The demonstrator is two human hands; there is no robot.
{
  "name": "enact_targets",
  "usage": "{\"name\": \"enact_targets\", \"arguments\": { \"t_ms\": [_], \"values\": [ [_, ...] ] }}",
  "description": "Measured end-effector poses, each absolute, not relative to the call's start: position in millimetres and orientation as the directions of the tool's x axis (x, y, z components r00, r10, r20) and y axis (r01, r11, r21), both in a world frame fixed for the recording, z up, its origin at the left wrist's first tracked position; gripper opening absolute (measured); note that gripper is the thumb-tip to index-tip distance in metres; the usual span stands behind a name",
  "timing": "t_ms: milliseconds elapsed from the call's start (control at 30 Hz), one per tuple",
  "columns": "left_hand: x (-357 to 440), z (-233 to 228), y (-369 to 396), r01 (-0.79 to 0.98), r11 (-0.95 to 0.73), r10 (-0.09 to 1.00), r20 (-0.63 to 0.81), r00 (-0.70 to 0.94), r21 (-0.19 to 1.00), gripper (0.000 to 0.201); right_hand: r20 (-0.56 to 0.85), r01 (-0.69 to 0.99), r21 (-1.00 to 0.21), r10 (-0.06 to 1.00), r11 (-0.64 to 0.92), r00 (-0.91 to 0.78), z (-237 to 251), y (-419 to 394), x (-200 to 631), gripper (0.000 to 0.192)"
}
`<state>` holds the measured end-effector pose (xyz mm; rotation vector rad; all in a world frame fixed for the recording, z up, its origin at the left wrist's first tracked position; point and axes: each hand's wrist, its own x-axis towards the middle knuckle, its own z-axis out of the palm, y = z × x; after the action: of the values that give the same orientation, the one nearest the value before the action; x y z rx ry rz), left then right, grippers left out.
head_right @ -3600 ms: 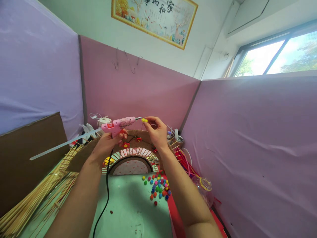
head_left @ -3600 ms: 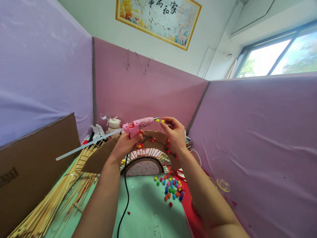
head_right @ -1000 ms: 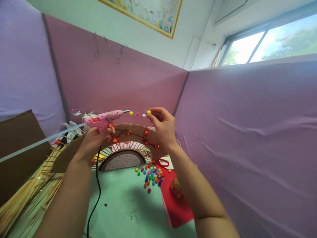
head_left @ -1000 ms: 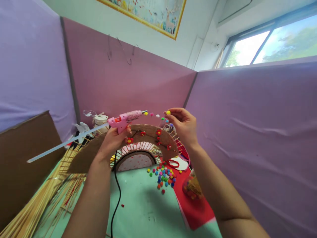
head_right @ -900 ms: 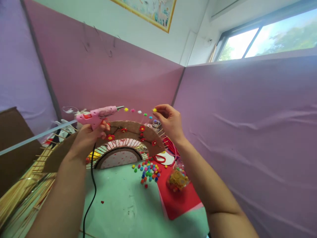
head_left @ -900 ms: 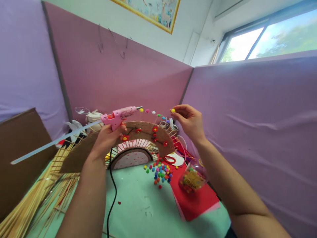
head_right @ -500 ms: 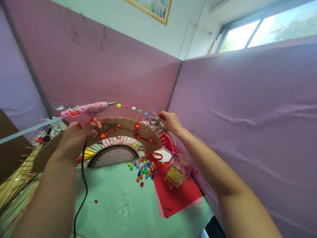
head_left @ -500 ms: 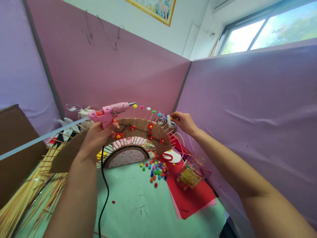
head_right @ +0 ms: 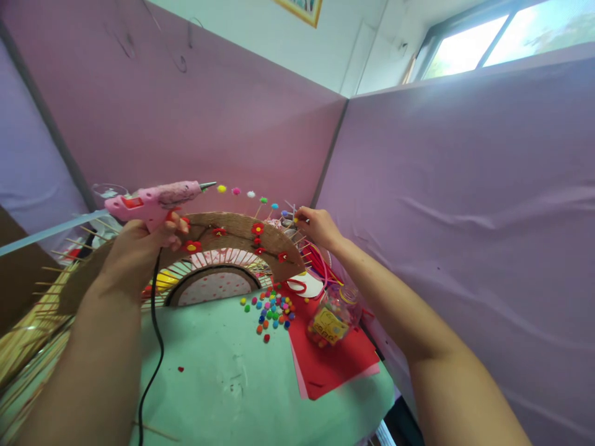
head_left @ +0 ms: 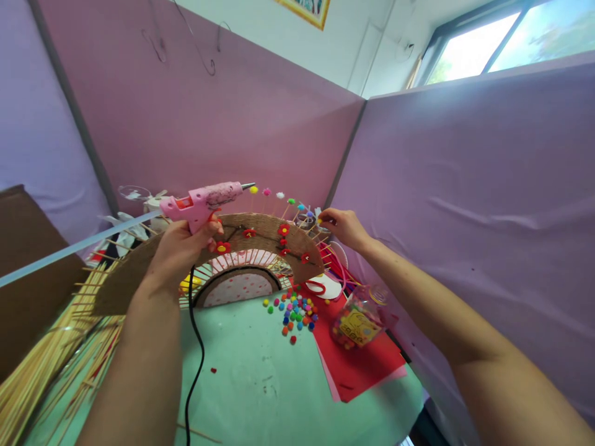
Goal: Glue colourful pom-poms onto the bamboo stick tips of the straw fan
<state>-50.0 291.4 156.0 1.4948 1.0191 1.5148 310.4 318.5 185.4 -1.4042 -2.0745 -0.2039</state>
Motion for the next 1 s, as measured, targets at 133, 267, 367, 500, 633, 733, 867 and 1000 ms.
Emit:
{"name": "enact_targets", "arguments": {
  "t_ms": [133, 267, 367, 500, 633, 733, 867, 1000],
  "values": [
    [-51.7, 154.0, 293.4, -0.069, -0.361, 0.932, 0.362, 0.002, 0.93, 0.029, 0.555, 0.888, -0.195, 0.793, 0.416, -0.249, 184.9, 317.8, 309.3, 0.017],
    [-51.5, 155.6, 292.0, -0.103, -0.365, 0.93, 0.368, 0.012, 0.925, 0.026, 0.552, 0.895, -0.163, 0.79, 0.415, -0.266, 184.7, 317.2, 308.6, 0.018],
    [-50.2, 157.4, 290.8, -0.122, -0.366, 0.929, 0.37, 0.011, 0.923, 0.026, 0.552, 0.897, -0.137, 0.784, 0.421, -0.284, 185.6, 316.8, 308.1, 0.019],
    [-48.8, 157.0, 291.5, -0.113, -0.389, 0.921, 0.39, -0.014, 0.914, 0.027, 0.538, 0.893, -0.1, 0.778, 0.439, -0.323, 186.8, 317.6, 308.6, 0.021],
    [-47.8, 156.3, 292.2, -0.063, -0.39, 0.921, 0.388, -0.037, 0.919, 0.03, 0.528, 0.879, -0.127, 0.782, 0.459, -0.332, 187.4, 318.4, 312.1, 0.024],
    [-47.5, 157.2, 291.9, -0.051, -0.407, 0.913, 0.405, -0.038, 0.912, 0.031, 0.525, 0.866, -0.186, 0.792, 0.464, -0.312, 188.2, 316.7, 314.5, 0.025],
    [-47.2, 158.5, 291.2, -0.065, -0.393, 0.919, 0.392, -0.032, 0.917, 0.032, 0.538, 0.854, -0.265, 0.804, 0.448, -0.254, 188.9, 314.8, 314.8, 0.023],
    [-46.3, 159.7, 289.4, -0.068, -0.373, 0.928, 0.372, -0.037, 0.925, 0.033, 0.541, 0.843, -0.307, 0.81, 0.442, -0.228, 187.8, 318.9, 314.2, 0.022]
  ]
}}
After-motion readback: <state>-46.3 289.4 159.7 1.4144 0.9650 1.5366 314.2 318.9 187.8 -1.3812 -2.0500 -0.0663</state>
